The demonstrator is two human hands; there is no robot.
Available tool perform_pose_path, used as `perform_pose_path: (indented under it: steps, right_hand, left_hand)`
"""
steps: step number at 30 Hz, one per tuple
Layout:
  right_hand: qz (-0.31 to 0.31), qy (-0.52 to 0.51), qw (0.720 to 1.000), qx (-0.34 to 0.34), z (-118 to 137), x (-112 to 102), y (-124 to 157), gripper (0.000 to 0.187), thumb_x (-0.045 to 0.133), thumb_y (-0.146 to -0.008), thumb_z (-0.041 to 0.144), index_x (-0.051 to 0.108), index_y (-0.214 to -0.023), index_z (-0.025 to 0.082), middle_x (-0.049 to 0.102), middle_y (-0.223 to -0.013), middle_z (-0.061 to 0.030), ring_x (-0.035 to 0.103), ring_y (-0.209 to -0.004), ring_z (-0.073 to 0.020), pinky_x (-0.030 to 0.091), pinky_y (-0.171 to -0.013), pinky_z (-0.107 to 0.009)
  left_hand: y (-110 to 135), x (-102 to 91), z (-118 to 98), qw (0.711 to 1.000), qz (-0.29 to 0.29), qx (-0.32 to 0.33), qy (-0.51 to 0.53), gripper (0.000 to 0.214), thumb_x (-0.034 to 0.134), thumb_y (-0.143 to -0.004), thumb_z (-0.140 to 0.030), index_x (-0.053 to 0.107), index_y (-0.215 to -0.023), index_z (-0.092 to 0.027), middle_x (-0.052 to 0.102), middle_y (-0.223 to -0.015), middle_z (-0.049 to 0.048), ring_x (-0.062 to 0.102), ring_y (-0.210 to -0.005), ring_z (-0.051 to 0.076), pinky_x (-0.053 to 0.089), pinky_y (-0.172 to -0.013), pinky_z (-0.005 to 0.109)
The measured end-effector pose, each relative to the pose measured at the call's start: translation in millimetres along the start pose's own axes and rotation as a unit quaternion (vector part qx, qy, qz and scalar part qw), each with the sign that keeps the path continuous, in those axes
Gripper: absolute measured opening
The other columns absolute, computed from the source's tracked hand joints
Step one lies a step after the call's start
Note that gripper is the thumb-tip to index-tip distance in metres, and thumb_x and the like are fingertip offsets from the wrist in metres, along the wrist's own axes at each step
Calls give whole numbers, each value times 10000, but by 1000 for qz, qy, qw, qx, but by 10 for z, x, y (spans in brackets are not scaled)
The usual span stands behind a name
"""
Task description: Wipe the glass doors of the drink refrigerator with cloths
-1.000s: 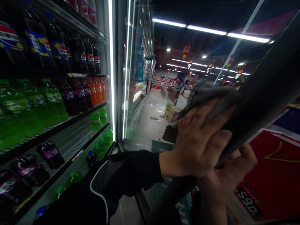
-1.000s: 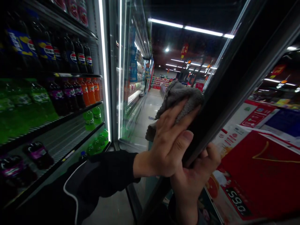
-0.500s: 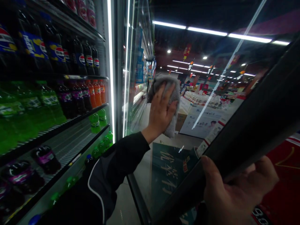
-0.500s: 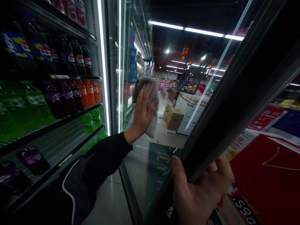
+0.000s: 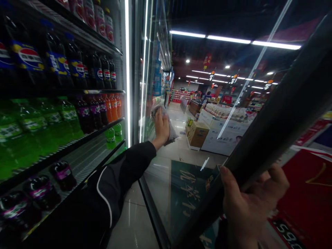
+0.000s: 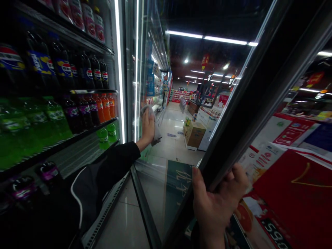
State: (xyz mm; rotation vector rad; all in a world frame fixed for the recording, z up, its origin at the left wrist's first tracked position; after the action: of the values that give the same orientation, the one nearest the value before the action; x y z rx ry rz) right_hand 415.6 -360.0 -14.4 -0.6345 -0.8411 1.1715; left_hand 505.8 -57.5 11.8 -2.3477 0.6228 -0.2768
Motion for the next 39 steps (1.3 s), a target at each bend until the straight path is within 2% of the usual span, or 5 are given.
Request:
perform_pose_path:
  steps: [8, 14, 24, 32, 39]
  right_hand:
    - [6, -12, 1000, -24, 21, 15, 16, 776, 996, -691, 341, 542, -1314, 250, 664, -1021, 30, 657, -789, -161, 506, -706, -287]
    - [29, -40, 998, -47, 41, 12, 23, 516, 811, -930, 446, 575, -1349, 259, 651, -1002, 26, 611, -824, -170, 454, -793, -328]
    - [-15, -36, 999, -10, 120, 45, 79, 432, 715, -964, 481, 651, -1356, 311, 619, -1051, -5, 590, -977, -255, 439, -946, -422]
    - [-41, -19, 998, -38, 106, 56, -17, 336, 755, -894, 465, 792, -1223, 405, 474, -853, 4, 420, -748, -224, 362, -699, -382]
    - [-47, -18, 998, -41, -5, 27, -87, 369, 747, -871, 531, 749, -1196, 357, 493, -838, 14, 450, -759, -228, 391, -735, -395]
  left_hand:
    - [1401, -3, -1100, 954, 154, 232, 113, 700, 136, -1184, -538, 336, -1788, -245, 242, -1901, 93, 167, -1796, 224, 152, -1486, 500]
    - [1513, -126, -1533, 888, 233, 380, 110, 803, 69, -1142, -642, 145, -1834, -241, 186, -1906, 117, 125, -1797, 279, 174, -1482, 561]
    - [1256, 98, -1205, 909, 167, 382, 25, 541, 395, -1123, -444, 591, -1616, -342, 381, -1854, 36, 209, -1788, 322, 208, -1464, 612]
    - [581, 94, -433, 945, 111, 306, -20, 617, 321, -1152, -463, 441, -1714, -239, 303, -1880, 124, 187, -1795, 254, 206, -1466, 550]
    - [-60, -108, 207, 977, 94, 185, -47, 694, 302, -1136, -571, 437, -1701, -192, 328, -1867, 139, 235, -1782, 226, 166, -1480, 448]
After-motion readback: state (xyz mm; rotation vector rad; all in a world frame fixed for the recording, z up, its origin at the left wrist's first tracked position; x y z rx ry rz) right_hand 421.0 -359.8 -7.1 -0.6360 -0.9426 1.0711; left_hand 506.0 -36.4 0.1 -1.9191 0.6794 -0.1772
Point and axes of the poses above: each hand's wrist, its own y-axis away from the middle knuckle, its own x-axis out of the palm, z = x × y, the point moved 1 cm from there along -y, towards the middle knuckle
